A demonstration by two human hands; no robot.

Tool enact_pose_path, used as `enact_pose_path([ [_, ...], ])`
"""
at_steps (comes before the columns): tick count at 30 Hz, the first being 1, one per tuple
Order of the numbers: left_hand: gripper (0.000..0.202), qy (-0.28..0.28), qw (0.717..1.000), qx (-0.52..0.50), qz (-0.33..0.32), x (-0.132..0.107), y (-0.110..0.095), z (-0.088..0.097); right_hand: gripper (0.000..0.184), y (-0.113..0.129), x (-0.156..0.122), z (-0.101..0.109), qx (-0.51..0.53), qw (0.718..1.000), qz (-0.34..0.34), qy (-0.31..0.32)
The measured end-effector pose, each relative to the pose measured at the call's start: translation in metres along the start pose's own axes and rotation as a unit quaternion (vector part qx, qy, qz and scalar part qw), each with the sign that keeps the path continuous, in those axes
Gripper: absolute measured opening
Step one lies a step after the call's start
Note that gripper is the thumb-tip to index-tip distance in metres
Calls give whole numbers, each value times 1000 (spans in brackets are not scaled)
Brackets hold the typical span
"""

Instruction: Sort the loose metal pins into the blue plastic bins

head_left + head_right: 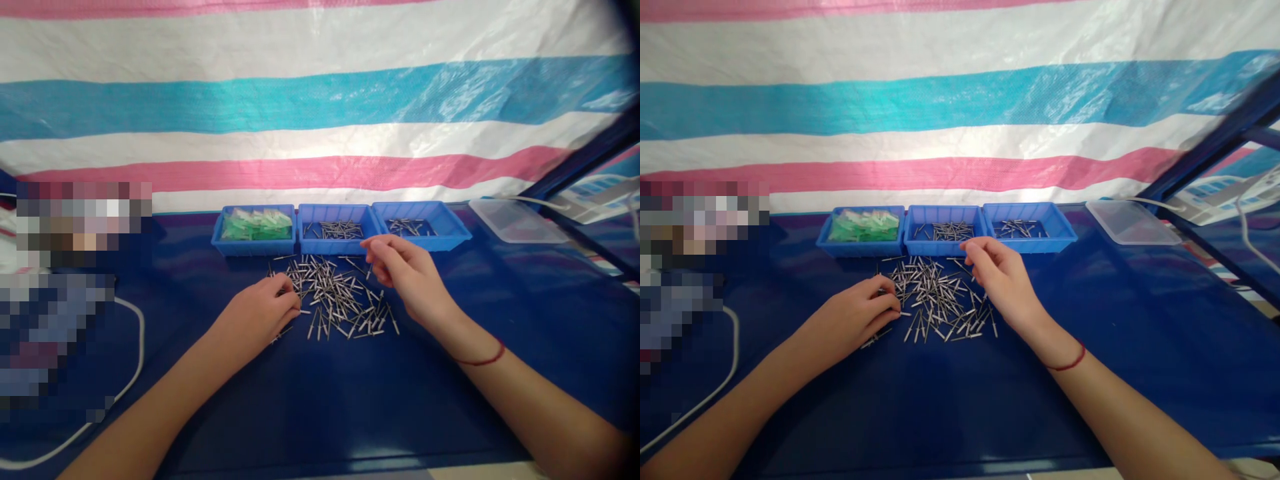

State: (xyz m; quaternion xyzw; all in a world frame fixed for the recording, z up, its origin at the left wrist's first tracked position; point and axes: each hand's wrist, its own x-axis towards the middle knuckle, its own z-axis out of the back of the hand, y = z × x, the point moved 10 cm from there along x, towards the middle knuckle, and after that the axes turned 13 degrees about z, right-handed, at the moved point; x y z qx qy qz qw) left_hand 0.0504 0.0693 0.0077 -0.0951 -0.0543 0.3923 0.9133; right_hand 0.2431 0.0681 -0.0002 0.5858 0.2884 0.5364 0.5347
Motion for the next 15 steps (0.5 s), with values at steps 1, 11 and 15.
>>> enact_pose_path([
  [1, 21, -9, 1000, 3, -3, 0, -2, 1, 25, 4, -3, -6, -28, 999, 12, 24],
  [11, 19, -74, 990, -122, -7, -2, -19, 24, 31, 40, -42, -75, -142, 945, 118, 272],
  [15, 11, -94, 944, -300, 99, -2, 0, 28, 27, 27, -44, -74, -42, 965, 43, 257],
])
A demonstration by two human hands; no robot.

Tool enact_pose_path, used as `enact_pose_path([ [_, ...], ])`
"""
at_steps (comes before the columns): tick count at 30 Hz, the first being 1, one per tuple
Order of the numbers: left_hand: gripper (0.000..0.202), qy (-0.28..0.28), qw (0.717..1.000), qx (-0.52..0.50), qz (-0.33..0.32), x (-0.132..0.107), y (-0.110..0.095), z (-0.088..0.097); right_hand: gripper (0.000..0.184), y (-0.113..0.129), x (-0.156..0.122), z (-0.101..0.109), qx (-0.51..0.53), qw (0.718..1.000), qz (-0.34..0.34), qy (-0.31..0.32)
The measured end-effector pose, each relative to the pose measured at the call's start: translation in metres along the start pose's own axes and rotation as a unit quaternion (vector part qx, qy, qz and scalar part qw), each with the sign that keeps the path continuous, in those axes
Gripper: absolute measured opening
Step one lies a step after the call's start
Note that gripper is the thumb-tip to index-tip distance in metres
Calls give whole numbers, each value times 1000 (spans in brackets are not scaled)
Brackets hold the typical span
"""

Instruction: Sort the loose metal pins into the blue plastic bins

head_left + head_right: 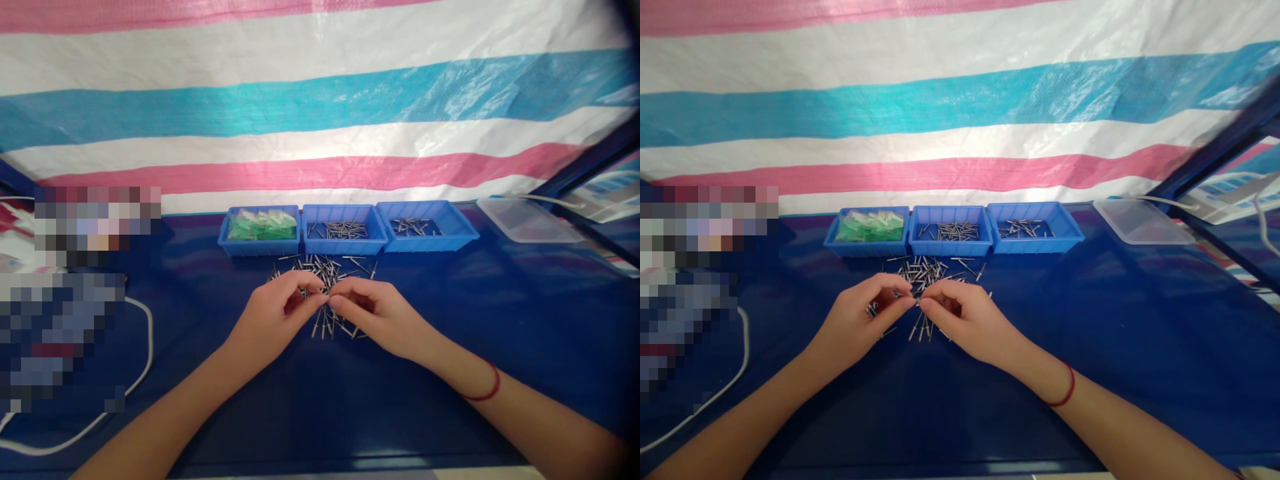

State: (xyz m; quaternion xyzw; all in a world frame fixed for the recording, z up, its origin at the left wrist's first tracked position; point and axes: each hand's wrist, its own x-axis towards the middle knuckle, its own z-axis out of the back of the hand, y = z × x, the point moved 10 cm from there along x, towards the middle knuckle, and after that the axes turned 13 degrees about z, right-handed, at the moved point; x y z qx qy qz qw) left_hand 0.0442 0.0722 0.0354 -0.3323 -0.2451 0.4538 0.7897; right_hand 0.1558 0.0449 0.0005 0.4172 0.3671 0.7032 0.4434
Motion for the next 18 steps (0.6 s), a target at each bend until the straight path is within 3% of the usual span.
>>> enact_pose_path([
  [2, 16, -8, 994, -86, 69, 2, 13, 1, 29, -3, -1, -1, 45, 999, -11, -7],
  [5, 18, 5, 981, -156, 117, 1, 23, -5, 30, -4, -1, -2, 69, 997, -15, -17],
  [18, 14, 8, 986, -133, 103, 0, 21, -3, 23, -5, -3, -6, 102, 994, -30, -22],
])
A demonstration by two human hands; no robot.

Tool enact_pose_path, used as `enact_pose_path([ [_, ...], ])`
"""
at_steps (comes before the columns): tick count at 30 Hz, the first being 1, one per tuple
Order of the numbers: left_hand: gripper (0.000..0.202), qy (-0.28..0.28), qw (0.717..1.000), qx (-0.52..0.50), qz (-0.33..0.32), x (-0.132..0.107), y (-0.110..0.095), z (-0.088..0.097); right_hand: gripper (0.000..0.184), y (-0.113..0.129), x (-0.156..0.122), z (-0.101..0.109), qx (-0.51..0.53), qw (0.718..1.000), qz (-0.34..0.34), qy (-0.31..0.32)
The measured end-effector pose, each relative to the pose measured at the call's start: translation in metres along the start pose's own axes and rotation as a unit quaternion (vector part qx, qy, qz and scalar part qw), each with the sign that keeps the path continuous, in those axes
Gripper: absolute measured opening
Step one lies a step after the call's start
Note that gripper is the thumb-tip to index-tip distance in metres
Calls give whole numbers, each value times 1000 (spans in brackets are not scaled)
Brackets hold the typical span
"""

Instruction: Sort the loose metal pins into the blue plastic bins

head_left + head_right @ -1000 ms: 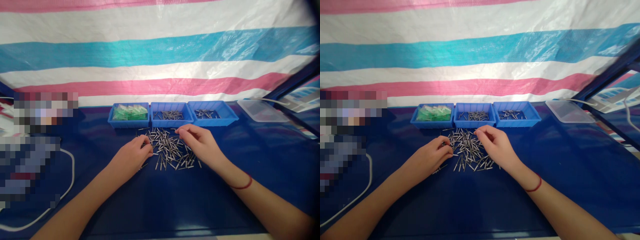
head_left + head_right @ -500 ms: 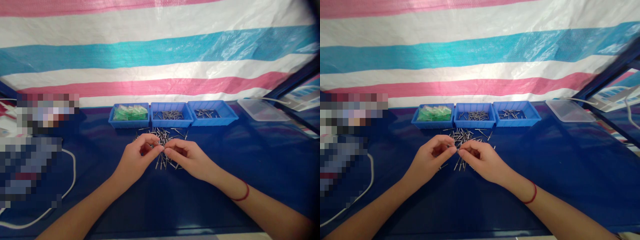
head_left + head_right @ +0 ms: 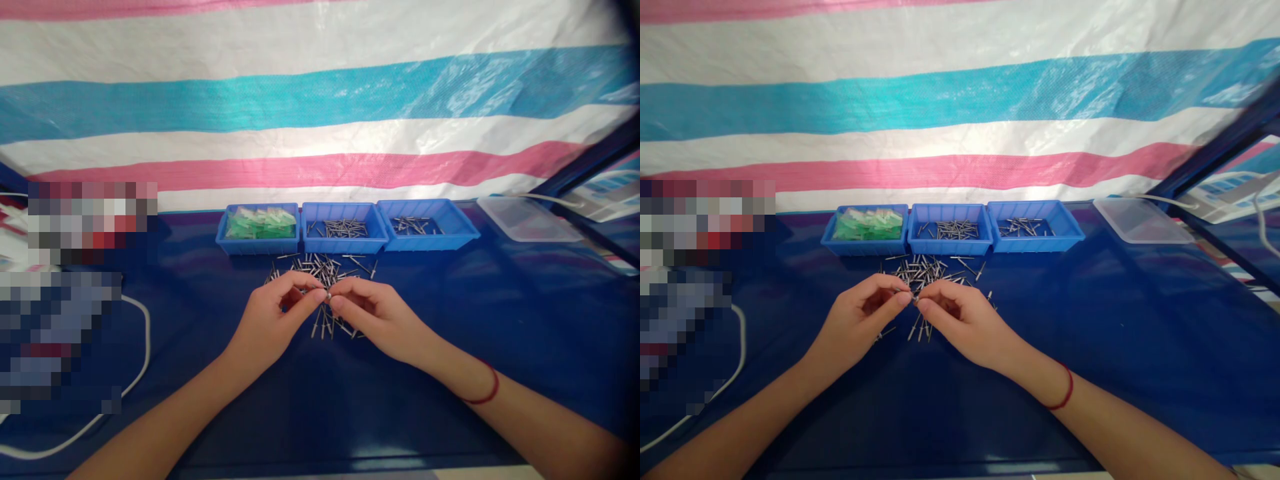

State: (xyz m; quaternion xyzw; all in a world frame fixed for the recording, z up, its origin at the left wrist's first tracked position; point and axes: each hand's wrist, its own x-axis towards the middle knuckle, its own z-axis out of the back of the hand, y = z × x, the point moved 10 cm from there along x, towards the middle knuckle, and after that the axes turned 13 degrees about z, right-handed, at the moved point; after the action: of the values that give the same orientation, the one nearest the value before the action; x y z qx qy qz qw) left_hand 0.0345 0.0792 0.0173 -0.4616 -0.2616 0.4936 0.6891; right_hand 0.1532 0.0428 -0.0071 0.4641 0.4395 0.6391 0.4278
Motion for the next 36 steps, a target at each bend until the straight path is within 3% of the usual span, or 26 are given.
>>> enact_pose_path([
  [11, 12, 7, 999, 39, -21, -1, -4, -6, 5, 18, -1, 21, -56, 991, 81, -88],
  [17, 15, 65, 993, 97, -32, -2, -3, -21, 6, 53, -4, 15, -198, 955, 217, -44],
  [20, 21, 94, 988, 114, -37, -3, -6, -26, 19, 53, -2, 19, -221, 953, 207, -34],
  [22, 26, 91, 988, 118, -41, -3, -9, -22, 25, 47, 1, 39, -212, 959, 170, -85],
  [24, 30, 69, 988, 130, -44, -1, -12, -12, 26, 43, 1, 72, -204, 950, 150, -183],
  [29, 27, 39, 969, 236, -61, 5, -14, 7, 24, 20, -19, 173, -166, 866, 130, -454],
  [33, 21, 78, 929, 348, -94, 4, -11, 5, 22, -1, -27, 215, -198, 829, 92, -515],
  [36, 15, 128, 903, 403, -74, -1, -1, 4, 25, -7, -26, 216, -220, 834, 83, -500],
])
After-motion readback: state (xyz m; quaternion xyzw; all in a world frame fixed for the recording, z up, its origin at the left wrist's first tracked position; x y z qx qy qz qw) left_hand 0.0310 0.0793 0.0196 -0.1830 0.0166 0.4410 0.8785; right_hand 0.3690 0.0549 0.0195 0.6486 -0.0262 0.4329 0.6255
